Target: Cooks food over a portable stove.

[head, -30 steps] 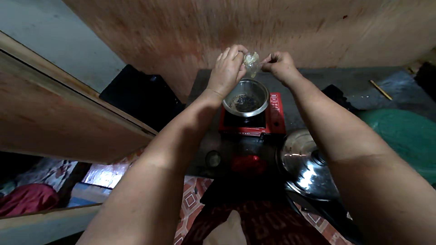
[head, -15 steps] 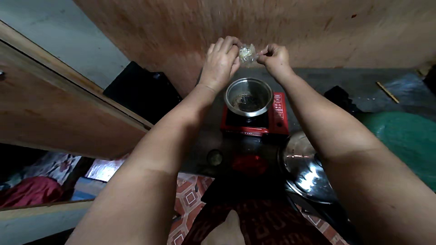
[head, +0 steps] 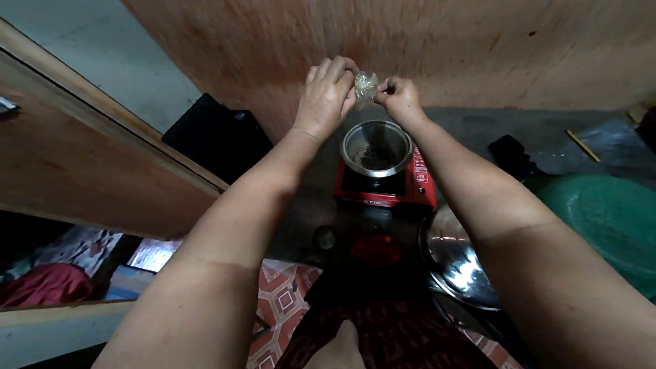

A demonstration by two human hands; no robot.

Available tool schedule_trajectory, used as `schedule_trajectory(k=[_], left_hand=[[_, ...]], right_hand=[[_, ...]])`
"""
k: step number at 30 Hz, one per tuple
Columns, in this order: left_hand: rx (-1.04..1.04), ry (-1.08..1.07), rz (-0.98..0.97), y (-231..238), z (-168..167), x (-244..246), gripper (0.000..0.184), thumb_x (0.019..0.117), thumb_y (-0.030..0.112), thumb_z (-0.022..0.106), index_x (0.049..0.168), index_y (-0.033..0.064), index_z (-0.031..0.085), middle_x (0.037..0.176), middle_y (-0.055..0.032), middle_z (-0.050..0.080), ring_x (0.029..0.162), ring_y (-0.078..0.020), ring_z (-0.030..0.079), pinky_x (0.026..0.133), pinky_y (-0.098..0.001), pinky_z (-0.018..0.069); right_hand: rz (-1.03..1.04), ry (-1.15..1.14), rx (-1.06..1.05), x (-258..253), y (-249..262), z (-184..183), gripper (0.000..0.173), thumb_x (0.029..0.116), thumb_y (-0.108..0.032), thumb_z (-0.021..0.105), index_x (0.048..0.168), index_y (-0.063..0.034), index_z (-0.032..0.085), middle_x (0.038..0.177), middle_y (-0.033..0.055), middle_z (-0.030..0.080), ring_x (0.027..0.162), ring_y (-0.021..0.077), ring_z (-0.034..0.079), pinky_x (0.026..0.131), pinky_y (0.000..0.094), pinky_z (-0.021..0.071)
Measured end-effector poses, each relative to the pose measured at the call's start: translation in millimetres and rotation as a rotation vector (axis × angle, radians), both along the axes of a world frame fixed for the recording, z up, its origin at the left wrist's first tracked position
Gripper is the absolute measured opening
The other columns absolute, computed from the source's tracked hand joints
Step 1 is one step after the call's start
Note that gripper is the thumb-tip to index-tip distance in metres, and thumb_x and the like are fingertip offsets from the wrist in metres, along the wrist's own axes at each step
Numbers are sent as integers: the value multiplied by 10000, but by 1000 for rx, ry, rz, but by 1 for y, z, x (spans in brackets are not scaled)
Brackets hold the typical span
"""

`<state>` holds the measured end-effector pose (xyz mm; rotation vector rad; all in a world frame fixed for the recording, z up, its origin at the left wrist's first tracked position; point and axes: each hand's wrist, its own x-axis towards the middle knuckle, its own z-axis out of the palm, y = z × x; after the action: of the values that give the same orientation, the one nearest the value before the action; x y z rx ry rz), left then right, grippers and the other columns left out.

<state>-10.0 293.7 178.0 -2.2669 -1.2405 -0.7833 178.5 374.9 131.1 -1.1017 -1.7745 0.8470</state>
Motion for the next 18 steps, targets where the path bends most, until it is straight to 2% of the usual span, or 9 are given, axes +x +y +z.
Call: schedule_trajectory(k=[11, 15, 18], left_hand=[[-54, 9, 21, -1, 1, 0, 219, 1023, 145, 531, 1046, -8, 686, 1291, -163, 636, 1163, -350, 600, 999, -474, 439], [-35, 12, 4, 0, -2, -3, 207, 1016, 133, 534, 1035, -7, 686, 1282, -164, 643, 1141, -348, 607, 973, -467, 449], [-24, 7, -2, 1, -5, -3, 202, 1013, 137, 543, 1019, -7, 685, 1273, -164, 648, 1120, -347, 615, 947, -470, 456]], right_hand=[[10, 88, 17, -6, 8, -6, 177, 944, -73, 662, 1085, 34, 663, 1013, 122, 667, 867, 137, 641, 836, 324, 550], [33, 70, 16, -4, 6, -8, 168, 947, -71, 655, 1082, 28, 670, 1012, 111, 671, 851, 121, 633, 825, 308, 545], [34, 64, -4, 0, 4, -9, 162, 942, -52, 654, 1086, 20, 673, 1070, 116, 681, 892, 122, 646, 848, 305, 544]])
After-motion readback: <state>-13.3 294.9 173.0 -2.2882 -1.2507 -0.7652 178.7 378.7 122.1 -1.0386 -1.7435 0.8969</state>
